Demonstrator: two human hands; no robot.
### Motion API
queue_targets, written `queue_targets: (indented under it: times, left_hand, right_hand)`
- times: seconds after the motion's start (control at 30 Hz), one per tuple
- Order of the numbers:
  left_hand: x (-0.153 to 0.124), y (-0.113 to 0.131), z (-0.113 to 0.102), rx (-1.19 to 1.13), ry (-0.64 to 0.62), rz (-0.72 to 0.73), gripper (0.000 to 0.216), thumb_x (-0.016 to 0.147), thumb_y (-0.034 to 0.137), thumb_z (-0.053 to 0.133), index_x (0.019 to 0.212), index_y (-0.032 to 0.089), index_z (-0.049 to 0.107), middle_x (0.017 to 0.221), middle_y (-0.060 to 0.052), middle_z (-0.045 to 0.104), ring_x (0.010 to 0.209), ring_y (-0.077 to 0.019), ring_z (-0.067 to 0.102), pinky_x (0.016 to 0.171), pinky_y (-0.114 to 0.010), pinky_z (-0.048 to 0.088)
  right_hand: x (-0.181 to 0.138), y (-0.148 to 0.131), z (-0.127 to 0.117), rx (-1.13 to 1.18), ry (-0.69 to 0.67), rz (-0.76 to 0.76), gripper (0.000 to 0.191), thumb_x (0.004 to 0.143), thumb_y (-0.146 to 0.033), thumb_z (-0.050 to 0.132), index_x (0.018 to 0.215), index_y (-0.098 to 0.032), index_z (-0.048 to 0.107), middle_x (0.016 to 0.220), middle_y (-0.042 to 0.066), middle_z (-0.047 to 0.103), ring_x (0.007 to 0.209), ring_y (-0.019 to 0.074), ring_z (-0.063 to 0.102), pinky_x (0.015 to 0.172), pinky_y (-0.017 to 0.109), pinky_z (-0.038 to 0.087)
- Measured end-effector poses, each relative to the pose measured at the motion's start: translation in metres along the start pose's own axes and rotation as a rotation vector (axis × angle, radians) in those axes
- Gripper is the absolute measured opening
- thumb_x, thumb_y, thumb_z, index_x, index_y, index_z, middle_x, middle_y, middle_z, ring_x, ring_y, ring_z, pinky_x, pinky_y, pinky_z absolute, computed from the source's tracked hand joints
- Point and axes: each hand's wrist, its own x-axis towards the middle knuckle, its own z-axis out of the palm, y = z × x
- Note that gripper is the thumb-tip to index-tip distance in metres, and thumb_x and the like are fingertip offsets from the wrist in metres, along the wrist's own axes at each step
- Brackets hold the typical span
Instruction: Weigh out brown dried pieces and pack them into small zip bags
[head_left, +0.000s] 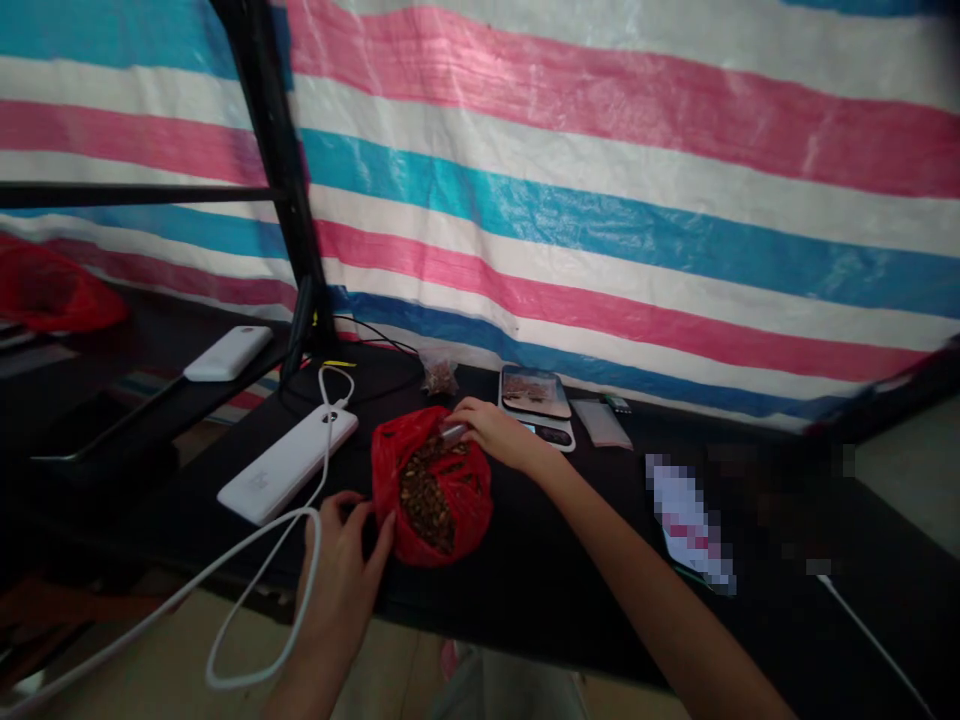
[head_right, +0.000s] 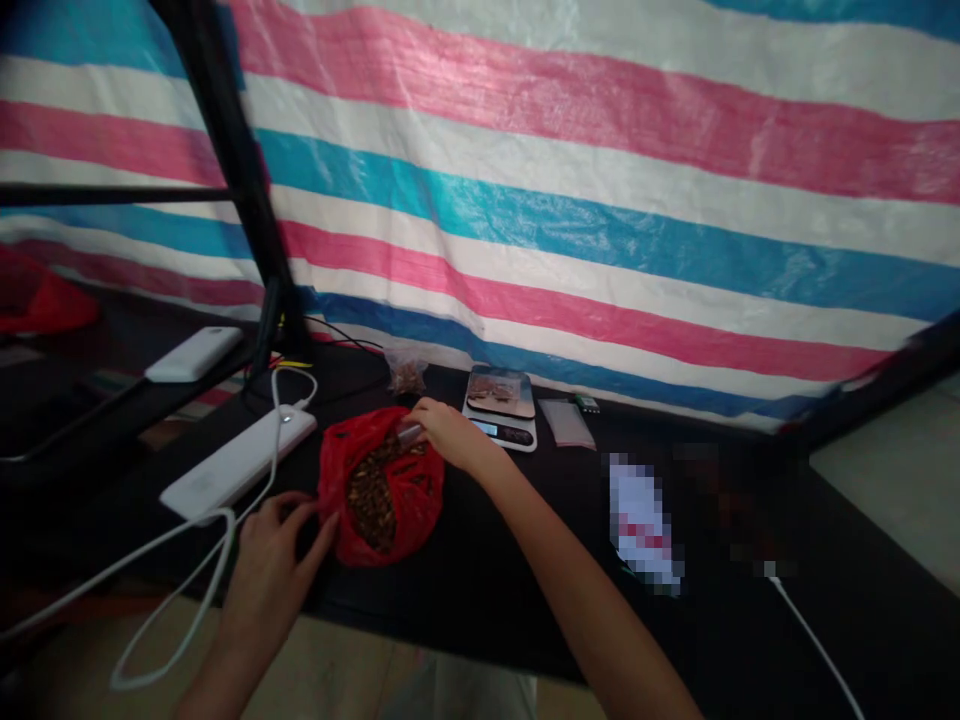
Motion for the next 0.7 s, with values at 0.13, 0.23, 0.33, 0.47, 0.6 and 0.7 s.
queue_targets:
  times: [0.13,0.23,0.33,0.47,0.6,0.7]
  left_hand:
    - [0.004,0.018,0.003,-0.230,-0.037,-0.023,0.030,0.080,0.042,0.041,0.084,0.018,0.058,0.089,-0.008,0.055,0.085,-0.0243,0.053,0.079,-0.039,0.045]
    - [0.003,0.027,0.006,-0.400,-0.017,-0.066,0.024,0.081,0.036,0.041,0.083,0.019,0.057,0.087,-0.007,0.058,0.083,-0.0224,0.057,0.075,-0.035,0.045]
    - [0.005,0.031,0.008,-0.578,-0.008,-0.160,0.023,0.081,0.035,0.041,0.080,0.018,0.057,0.079,-0.006,0.062,0.072,-0.0200,0.059,0.066,-0.029,0.045]
    - [0.010,0.031,0.011,-0.763,-0.043,-0.302,0.025,0.080,0.037,0.042,0.080,0.017,0.057,0.067,-0.004,0.062,0.063,-0.0191,0.059,0.057,-0.027,0.043]
    - [0.014,0.028,0.012,-0.879,-0.021,-0.350,0.022,0.079,0.036,0.044,0.081,0.018,0.056,0.068,-0.003,0.061,0.069,-0.0202,0.059,0.062,-0.028,0.044]
    - [0.014,0.028,0.008,-0.926,-0.020,-0.356,0.020,0.078,0.034,0.044,0.083,0.019,0.055,0.074,-0.003,0.062,0.069,-0.0193,0.059,0.063,-0.028,0.044]
  right_hand:
    - [0.004,-0.009,-0.003,-0.007,-0.042,-0.026,0.037,0.069,0.003,0.056,0.099,-0.018,0.061,0.098,0.005,0.058,0.090,0.0146,0.056,0.082,0.027,0.043]
    - [0.008,-0.016,-0.003,0.076,-0.089,-0.075,0.034,0.067,0.003,0.056,0.094,-0.018,0.062,0.094,0.004,0.060,0.089,0.0139,0.057,0.082,0.027,0.043]
    - [0.008,-0.018,-0.001,0.155,-0.112,-0.070,0.034,0.066,0.003,0.057,0.092,-0.018,0.063,0.094,0.004,0.062,0.090,0.0148,0.057,0.081,0.028,0.045]
    - [0.000,-0.012,-0.004,0.301,-0.095,0.047,0.032,0.065,-0.002,0.058,0.091,-0.018,0.064,0.093,0.003,0.063,0.087,0.0154,0.059,0.079,0.030,0.048]
    - [-0.012,-0.021,-0.015,0.432,0.059,0.174,0.028,0.068,-0.008,0.057,0.093,-0.020,0.063,0.096,0.004,0.060,0.089,0.0167,0.059,0.075,0.031,0.051]
    - [-0.024,-0.054,-0.011,0.474,0.182,0.222,0.030,0.072,-0.013,0.055,0.099,-0.023,0.058,0.102,0.005,0.058,0.094,0.0174,0.058,0.078,0.033,0.050]
